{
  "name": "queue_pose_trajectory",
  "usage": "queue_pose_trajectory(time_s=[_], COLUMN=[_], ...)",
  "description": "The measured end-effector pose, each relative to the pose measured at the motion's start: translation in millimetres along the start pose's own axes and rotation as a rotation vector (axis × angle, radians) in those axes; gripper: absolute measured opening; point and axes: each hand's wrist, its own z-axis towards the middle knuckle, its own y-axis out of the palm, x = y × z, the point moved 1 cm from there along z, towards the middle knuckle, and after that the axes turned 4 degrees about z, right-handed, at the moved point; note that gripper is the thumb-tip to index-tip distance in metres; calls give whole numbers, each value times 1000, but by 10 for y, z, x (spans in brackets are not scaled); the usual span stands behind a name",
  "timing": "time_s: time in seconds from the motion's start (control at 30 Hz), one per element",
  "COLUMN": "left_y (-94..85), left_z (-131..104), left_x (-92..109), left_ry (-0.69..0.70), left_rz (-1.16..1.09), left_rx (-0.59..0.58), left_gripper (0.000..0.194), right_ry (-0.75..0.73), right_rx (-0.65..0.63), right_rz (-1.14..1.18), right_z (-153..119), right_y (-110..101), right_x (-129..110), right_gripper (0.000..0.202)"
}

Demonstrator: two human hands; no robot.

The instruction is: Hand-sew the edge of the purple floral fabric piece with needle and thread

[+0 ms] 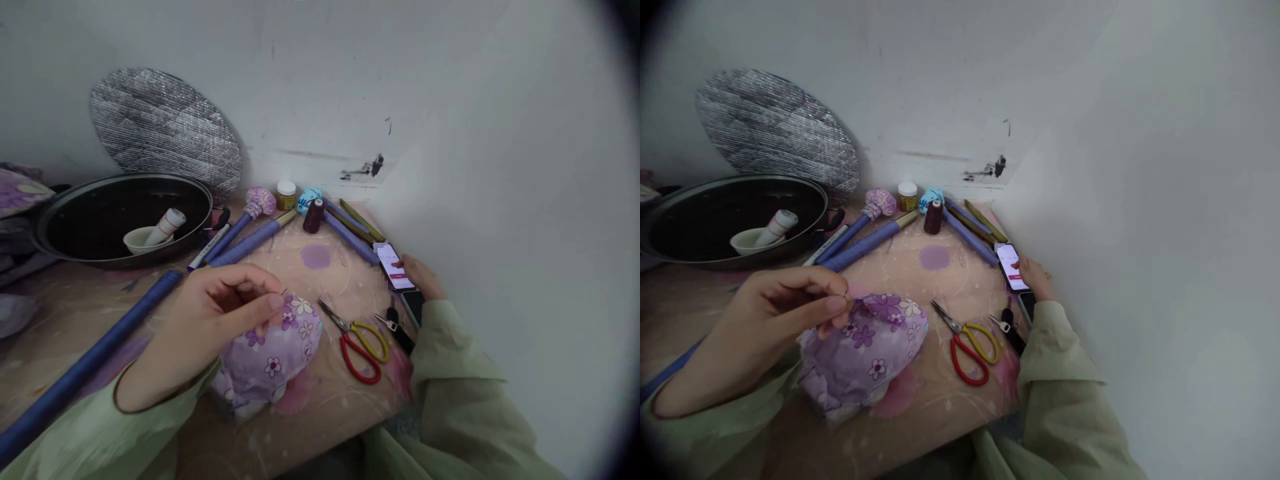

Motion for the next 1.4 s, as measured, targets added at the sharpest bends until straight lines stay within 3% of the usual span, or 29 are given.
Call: queue_pose_trajectory(time_s=[0.2,0.27,0.33,0.4,0.5,0.6,0.8,1.07,1.4], left_y=[-66,-63,-50,-35,-26,-25,-27,-50,-61], left_z=[36,56,77,95,107,96,50,27,-10], left_x=[-22,-23,-23,-24,-31,-39,-40,-18,10], left_ry=[-20,-30,-45,-71,-94,-101,-64,-41,-46], left_rz=[-81,-128,-164,-194,-251,-287,-297,-297,-291], left_rx=[20,30,45,43,14,-22,-87,-122,-121], left_gripper=[3,4,4,4,7,8,11,13,8], right_ry=[-147,-219,-330,-551,-683,-853,-918,-901,-696], right_rx=[239,339,367,266,13,-176,-294,-206,-268], right_rz=[251,358,478,684,713,727,890,937,1109], right_z=[-159,-383,-731,-1162,-1770,-2124,-2223,-2343,-2220], right_y=[-400,-560,-638,-615,-430,-180,134,129,188], right_x=[-262,-452,-713,-1021,-1433,-1701,-1900,-1993,-1901], right_gripper=[24,30,22,11,5,8,13,5,10])
